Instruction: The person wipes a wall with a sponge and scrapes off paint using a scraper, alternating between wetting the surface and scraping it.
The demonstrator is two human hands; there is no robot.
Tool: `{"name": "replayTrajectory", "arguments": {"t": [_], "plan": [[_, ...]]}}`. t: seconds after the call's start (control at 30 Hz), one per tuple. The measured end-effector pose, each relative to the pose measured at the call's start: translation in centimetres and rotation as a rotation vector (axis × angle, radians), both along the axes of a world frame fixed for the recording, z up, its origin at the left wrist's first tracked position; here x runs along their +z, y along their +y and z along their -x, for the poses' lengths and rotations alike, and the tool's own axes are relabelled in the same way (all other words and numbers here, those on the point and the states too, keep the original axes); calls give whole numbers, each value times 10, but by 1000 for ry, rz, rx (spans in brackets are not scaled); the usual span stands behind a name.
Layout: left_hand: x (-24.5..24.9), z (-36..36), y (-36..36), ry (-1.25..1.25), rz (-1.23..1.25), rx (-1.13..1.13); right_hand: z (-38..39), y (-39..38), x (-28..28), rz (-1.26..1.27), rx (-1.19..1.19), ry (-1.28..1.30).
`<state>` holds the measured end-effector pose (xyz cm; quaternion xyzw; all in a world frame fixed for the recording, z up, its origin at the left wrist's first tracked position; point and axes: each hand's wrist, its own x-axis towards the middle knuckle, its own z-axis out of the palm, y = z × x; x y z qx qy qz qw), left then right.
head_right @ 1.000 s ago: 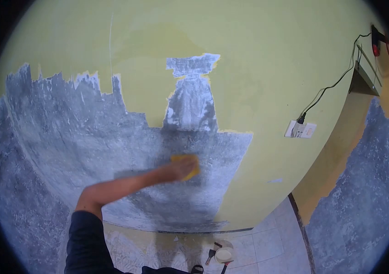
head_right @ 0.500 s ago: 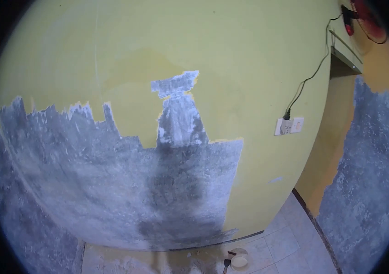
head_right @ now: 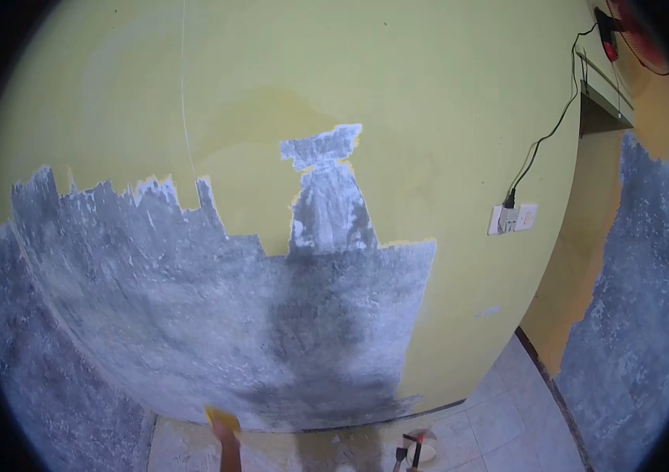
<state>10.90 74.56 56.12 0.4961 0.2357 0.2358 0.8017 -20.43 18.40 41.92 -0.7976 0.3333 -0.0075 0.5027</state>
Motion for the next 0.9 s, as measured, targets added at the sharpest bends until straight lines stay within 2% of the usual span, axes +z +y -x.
{"name": "replayTrajectory", "arguments": {"t": [0.03,0.07,0.1,0.13,0.17,0.23,0.27,0.3,0.37,0.43,0.47,0.5,0.57,0.63,0.73,0.83,0.9], "plan": [[108,-18,-44,-215,-99,4,-11,-5,-31,280,57,-146],[192,-41,-77,-220,-258,183,-9,-3,-9,154,-15,-156],[260,-58,-100,-272,-327,225,-14,3,18,-25,-121,-173],[316,-76,-121,-403,-273,225,-21,5,37,-210,-225,-203],[369,-85,-144,-458,-343,273,-26,10,59,-299,-298,-239],[451,-106,-179,-608,-471,218,-27,27,127,-232,-320,-209],[485,-111,-198,-569,-444,110,-35,33,109,353,-292,-421],[524,-112,-225,-716,-620,151,-38,34,116,277,-301,-380],[579,-120,-274,-1009,-860,194,-48,49,210,-400,-348,-547],[610,-125,-317,-1103,-1097,64,-58,53,256,-487,-271,-594],[616,-131,-339,-1049,-1368,168,-69,52,261,-428,-238,-592],[616,-137,-359,-973,-1635,274,-79,49,274,-485,-214,-583],[605,-146,-391,-1047,-1982,211,-103,54,327,-535,-105,-715],[571,-138,-409,-1262,-2003,-72,-115,56,381,-542,-65,-690],[495,-144,-397,-1441,-2065,-209,-123,53,425,-524,-34,-789],[492,-148,-354,-1403,-2137,-17,-109,46,445,-488,-45,-817],[504,-141,-329,-1236,-2107,11,-89,38,450,-404,-48,-803]]}}
